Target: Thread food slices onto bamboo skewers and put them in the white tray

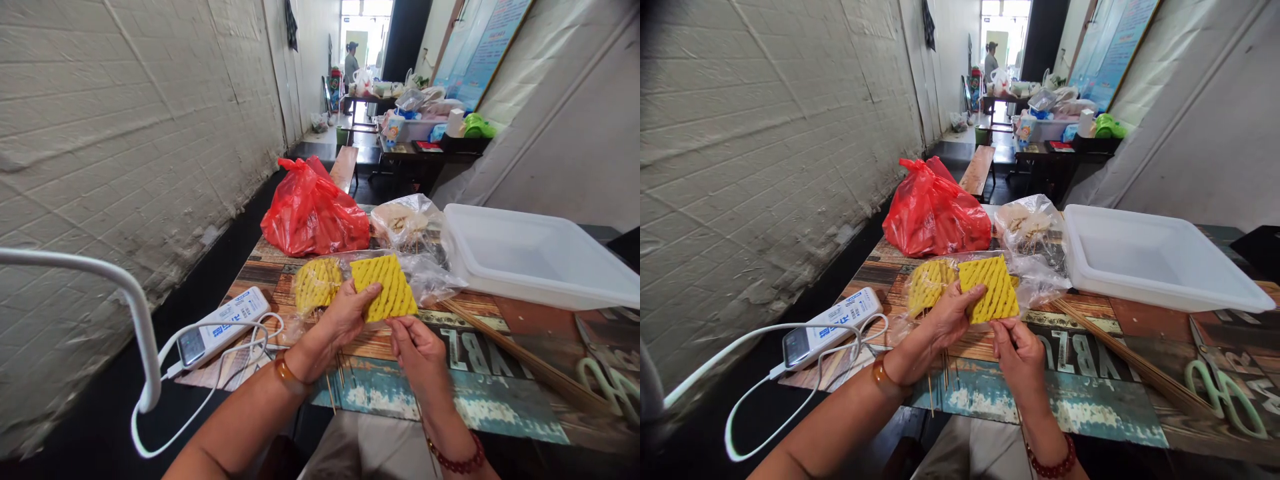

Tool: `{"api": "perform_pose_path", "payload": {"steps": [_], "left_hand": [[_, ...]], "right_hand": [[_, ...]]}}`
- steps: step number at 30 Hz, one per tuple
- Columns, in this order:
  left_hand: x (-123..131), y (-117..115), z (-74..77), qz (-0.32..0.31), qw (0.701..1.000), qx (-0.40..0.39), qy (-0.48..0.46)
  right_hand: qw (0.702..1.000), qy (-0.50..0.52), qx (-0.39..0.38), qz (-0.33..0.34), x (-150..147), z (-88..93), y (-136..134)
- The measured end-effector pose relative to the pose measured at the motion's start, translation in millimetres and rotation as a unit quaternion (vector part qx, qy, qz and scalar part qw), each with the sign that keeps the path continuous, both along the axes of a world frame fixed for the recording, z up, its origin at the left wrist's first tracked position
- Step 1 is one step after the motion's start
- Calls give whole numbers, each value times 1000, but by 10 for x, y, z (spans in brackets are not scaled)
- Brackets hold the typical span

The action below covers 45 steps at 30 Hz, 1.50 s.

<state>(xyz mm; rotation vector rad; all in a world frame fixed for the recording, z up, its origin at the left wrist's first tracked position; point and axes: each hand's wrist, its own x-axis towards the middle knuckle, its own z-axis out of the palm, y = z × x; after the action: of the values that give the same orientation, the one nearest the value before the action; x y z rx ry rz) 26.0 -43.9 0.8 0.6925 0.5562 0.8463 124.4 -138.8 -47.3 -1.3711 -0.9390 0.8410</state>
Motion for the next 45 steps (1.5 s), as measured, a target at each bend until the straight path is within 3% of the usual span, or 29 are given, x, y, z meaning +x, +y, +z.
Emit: {"api": "perform_pose_path", "payload": {"steps": [5,15,24,32,37,45], "left_hand": [[1,35,-21,27,1000,6,0],[-1,7,-59,-9,997,71,-17],[10,-29,-43,0,997,78,7],[0,-39,-82,-24,995,94,25],[-8,-25,-89,-16,992,112,64],[-13,-11,-80,-10,992,111,52]], "right_hand": [[1000,-20,-11,15,10,-16,-22],[997,-74,7,-20,10,-32,-46],[995,-99,8,-19,12,3,-42],[994,-107,11,-27,17,-15,-33],[996,-80,17,-22,23,5,-15],[998,-66,20,-15,49,-32,-30]]}}
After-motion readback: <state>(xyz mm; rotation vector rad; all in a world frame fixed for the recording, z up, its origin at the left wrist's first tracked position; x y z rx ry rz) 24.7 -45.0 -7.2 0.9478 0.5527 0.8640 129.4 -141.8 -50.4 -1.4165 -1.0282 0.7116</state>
